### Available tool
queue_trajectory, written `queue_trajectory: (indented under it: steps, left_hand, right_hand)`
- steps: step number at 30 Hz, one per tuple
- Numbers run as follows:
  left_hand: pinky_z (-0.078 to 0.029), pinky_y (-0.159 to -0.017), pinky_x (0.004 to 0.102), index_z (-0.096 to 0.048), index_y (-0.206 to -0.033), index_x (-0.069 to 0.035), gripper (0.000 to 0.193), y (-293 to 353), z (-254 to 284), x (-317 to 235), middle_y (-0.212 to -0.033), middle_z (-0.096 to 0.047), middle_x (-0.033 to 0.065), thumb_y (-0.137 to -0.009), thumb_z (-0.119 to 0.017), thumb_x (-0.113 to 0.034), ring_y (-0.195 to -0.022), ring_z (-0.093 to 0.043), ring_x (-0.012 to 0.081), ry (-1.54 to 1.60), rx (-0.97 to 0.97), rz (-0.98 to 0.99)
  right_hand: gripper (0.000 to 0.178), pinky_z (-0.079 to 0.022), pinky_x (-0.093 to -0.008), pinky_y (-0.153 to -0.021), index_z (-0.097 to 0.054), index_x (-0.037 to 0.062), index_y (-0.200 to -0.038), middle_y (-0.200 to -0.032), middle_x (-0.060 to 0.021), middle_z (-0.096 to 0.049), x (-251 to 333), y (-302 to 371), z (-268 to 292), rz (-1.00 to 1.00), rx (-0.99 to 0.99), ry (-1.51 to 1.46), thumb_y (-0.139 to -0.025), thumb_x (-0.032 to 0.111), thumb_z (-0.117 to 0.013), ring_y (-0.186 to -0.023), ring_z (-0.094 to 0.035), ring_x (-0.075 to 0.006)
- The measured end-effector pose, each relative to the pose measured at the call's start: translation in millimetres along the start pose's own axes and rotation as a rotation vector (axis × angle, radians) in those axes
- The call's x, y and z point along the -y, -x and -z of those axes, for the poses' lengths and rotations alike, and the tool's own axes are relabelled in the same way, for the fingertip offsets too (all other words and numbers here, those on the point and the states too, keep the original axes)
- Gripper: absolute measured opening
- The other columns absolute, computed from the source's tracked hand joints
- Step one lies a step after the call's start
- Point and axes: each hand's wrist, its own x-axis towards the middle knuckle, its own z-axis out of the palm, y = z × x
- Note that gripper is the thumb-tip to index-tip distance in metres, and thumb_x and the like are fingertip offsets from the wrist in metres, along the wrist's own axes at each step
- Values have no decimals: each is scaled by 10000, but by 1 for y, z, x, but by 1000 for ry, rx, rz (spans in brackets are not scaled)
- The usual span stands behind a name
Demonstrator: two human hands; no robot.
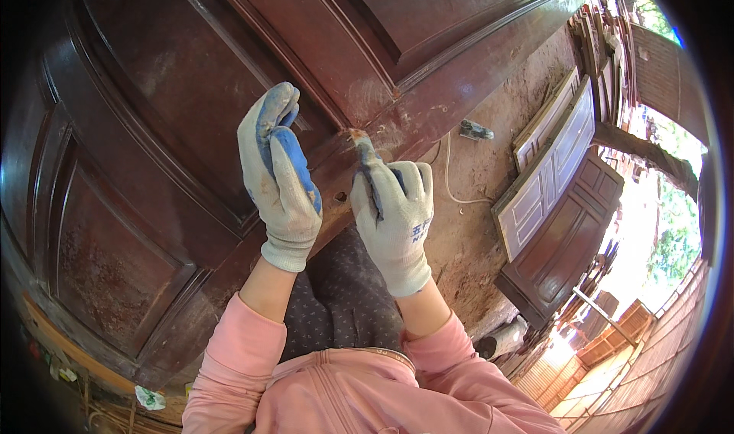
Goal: The person applies a dark wood filler to a large wooden door using a small putty knife and a bowl of filler. They repeatedly scoop filler from the bowl and spread it into the door's grooves and panels, smoothing the surface as they work.
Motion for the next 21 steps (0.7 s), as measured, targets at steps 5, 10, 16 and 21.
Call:
queue_trajectory:
  steps: [5, 10, 16, 21]
  left_hand:
    - [-515, -1137, 411, -532, -1452, 65, 427, 0, -1, 3, -1423, -608, 194, -1151, -367, -189, -1303, -627, 287, 32, -9, -2]
    - [-508, -1144, 408, -534, -1450, 56, 421, 0, 2, 2, -1423, -609, 189, -1152, -373, -194, -1307, -624, 283, 18, 9, -8]
    - [-488, -1165, 410, -522, -1460, 50, 420, 0, 1, -1, -1435, -602, 184, -1155, -375, -199, -1327, -608, 276, 65, 6, 27]
    - [-484, -1164, 407, -518, -1461, 51, 420, 2, 2, 2, -1440, -597, 178, -1156, -374, -199, -1333, -602, 272, 68, 10, 28]
  right_hand:
    - [365, -524, -382, -717, -748, 73, -1161, -922, -61, -560, -9, -1, 1, 60, 88, 91, -802, 91, -808, -886, -558, -272]
    - [327, -528, -381, -711, -742, 80, -1122, -924, -56, -559, -14, -7, 6, 109, 86, 64, -801, 101, -806, -870, -559, -272]
    - [294, -527, -380, -709, -737, 81, -1080, -928, -56, -571, -22, -7, 8, 158, 131, 97, -795, 99, -807, -855, -564, -272]
    - [278, -523, -381, -684, -731, 84, -1056, -904, -56, -561, -16, -9, 9, 96, 55, 52, -791, 102, -811, -850, -562, -268]
